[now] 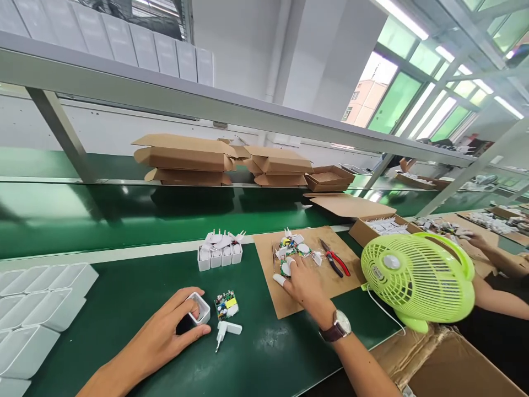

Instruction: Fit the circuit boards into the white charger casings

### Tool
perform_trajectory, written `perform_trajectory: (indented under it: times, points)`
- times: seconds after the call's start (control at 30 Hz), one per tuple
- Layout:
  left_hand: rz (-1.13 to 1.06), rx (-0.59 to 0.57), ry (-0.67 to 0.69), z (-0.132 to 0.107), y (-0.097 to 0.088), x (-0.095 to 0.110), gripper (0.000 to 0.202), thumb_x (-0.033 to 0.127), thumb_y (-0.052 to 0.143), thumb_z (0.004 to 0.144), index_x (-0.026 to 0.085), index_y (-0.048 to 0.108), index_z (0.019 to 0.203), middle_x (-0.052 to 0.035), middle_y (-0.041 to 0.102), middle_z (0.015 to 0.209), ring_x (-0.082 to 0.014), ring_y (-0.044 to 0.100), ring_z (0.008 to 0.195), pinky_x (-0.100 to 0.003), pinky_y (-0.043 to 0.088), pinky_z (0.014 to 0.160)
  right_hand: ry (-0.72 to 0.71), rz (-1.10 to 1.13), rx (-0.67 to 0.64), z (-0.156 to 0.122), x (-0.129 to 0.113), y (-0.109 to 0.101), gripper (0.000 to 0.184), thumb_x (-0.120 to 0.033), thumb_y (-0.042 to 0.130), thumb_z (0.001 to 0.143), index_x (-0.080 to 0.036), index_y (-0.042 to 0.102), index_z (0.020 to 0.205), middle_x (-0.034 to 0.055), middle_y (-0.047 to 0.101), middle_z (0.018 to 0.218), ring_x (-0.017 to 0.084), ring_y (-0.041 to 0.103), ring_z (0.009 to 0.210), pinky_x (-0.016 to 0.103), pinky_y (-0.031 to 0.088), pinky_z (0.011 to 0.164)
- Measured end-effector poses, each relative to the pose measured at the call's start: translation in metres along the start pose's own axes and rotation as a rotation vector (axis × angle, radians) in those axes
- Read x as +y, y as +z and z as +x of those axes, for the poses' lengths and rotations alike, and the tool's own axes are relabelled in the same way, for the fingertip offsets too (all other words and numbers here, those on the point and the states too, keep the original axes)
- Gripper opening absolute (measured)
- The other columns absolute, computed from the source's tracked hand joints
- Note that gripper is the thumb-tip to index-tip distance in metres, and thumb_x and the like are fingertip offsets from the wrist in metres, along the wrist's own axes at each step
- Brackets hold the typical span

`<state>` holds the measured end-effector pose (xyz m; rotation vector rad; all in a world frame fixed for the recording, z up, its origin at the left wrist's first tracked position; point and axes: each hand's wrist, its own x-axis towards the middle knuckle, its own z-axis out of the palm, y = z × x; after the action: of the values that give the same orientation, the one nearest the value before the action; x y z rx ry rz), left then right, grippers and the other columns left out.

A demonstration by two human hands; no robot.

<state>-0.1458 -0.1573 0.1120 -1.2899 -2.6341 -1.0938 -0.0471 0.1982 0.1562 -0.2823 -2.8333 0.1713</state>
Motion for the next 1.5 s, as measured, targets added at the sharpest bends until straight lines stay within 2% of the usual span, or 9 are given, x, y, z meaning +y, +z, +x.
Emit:
perform_trajectory:
  times: [0.27,0.37,0.53,0.73,0.83,0.97,1.17,1.33,1.5]
  points:
    - [-0.037,0.032,-0.024,-0.002,0.005,0.001,0.029,0.052,0.066,0.094,0.024,0.060,0.085,-0.0040,0.066,0.132,-0.0179,0.072,0.097,-0.025,0.059,0.080,-0.022,-0.047,0.020,0.000,0.043,-0.002,0.027,-0.006,0.051,0.085,-0.018,0.064,0.105,0.0143,0.069,0.111,0.031,0.061,0.107,0.044,0.049,0.096]
    - [-0.048,0.035,-0.023,-0.001,0.005,0.003,0.030,0.053,0.065,0.094,0.025,0.061,0.084,-0.0041,0.066,0.131,-0.0177,0.072,0.093,-0.025,0.060,0.077,-0.025,-0.032,0.033,-0.001,0.054,-0.008,0.027,-0.005,0.051,0.081,-0.018,0.063,0.102,0.0143,0.068,0.113,0.031,0.060,0.107,0.043,0.049,0.095]
    - [-0.064,0.032,-0.031,0.000,0.003,0.007,0.031,0.054,0.064,0.094,0.025,0.061,0.083,-0.0030,0.067,0.130,-0.0147,0.069,0.077,-0.025,0.059,0.067,-0.065,0.024,-0.003,-0.011,0.061,-0.008,0.020,-0.008,0.055,0.080,-0.020,0.062,0.093,0.0078,0.069,0.095,0.025,0.065,0.090,0.035,0.053,0.082]
    - [-0.052,0.033,-0.024,0.001,0.002,0.010,0.029,0.051,0.065,0.093,0.024,0.062,0.081,-0.0034,0.067,0.130,-0.0160,0.071,0.083,-0.025,0.059,0.069,-0.034,0.043,0.058,-0.007,0.073,-0.001,0.046,-0.006,0.050,0.080,-0.017,0.061,0.123,0.0142,0.067,0.123,0.030,0.062,0.116,0.045,0.052,0.099]
    - [-0.045,0.035,-0.029,0.001,0.002,0.010,0.030,0.052,0.064,0.094,0.024,0.061,0.082,-0.0033,0.067,0.130,-0.0162,0.071,0.084,-0.025,0.058,0.069,-0.005,0.034,0.077,0.000,0.078,-0.002,0.046,-0.008,0.051,0.080,-0.016,0.062,0.124,0.0148,0.069,0.117,0.032,0.063,0.113,0.049,0.051,0.100]
    - [-0.056,0.022,-0.043,0.000,0.005,0.010,0.028,0.050,0.063,0.095,0.025,0.061,0.083,-0.0030,0.066,0.132,-0.0151,0.070,0.081,-0.025,0.059,0.069,-0.013,0.034,0.077,0.008,0.073,-0.011,0.042,-0.010,0.052,0.079,-0.016,0.064,0.119,0.0164,0.068,0.128,0.033,0.060,0.121,0.050,0.049,0.104]
    - [-0.066,0.023,-0.022,0.001,0.005,0.010,0.026,0.049,0.064,0.095,0.025,0.063,0.085,-0.0037,0.066,0.132,-0.0166,0.071,0.084,-0.027,0.059,0.070,0.002,0.046,0.034,0.042,0.054,-0.020,0.040,-0.019,0.055,0.091,-0.015,0.061,0.130,0.0164,0.063,0.139,0.031,0.058,0.130,0.047,0.046,0.110]
    - [-0.066,0.032,-0.005,0.002,0.004,0.010,0.023,0.045,0.065,0.094,0.025,0.063,0.085,-0.0036,0.066,0.131,-0.0174,0.072,0.088,-0.027,0.059,0.073,0.102,0.020,-0.089,0.085,0.048,-0.008,0.032,-0.030,0.073,0.089,-0.012,0.069,0.115,0.0223,0.061,0.141,0.038,0.057,0.131,0.056,0.046,0.110]
    - [-0.072,0.020,-0.004,0.002,0.005,0.011,0.022,0.045,0.064,0.095,0.025,0.062,0.086,-0.0043,0.066,0.130,-0.0165,0.070,0.085,-0.028,0.058,0.074,0.080,0.050,-0.232,0.104,0.053,-0.006,0.028,-0.037,0.070,0.099,-0.016,0.068,0.118,0.0082,0.069,0.123,0.024,0.069,0.109,0.046,0.059,0.094]
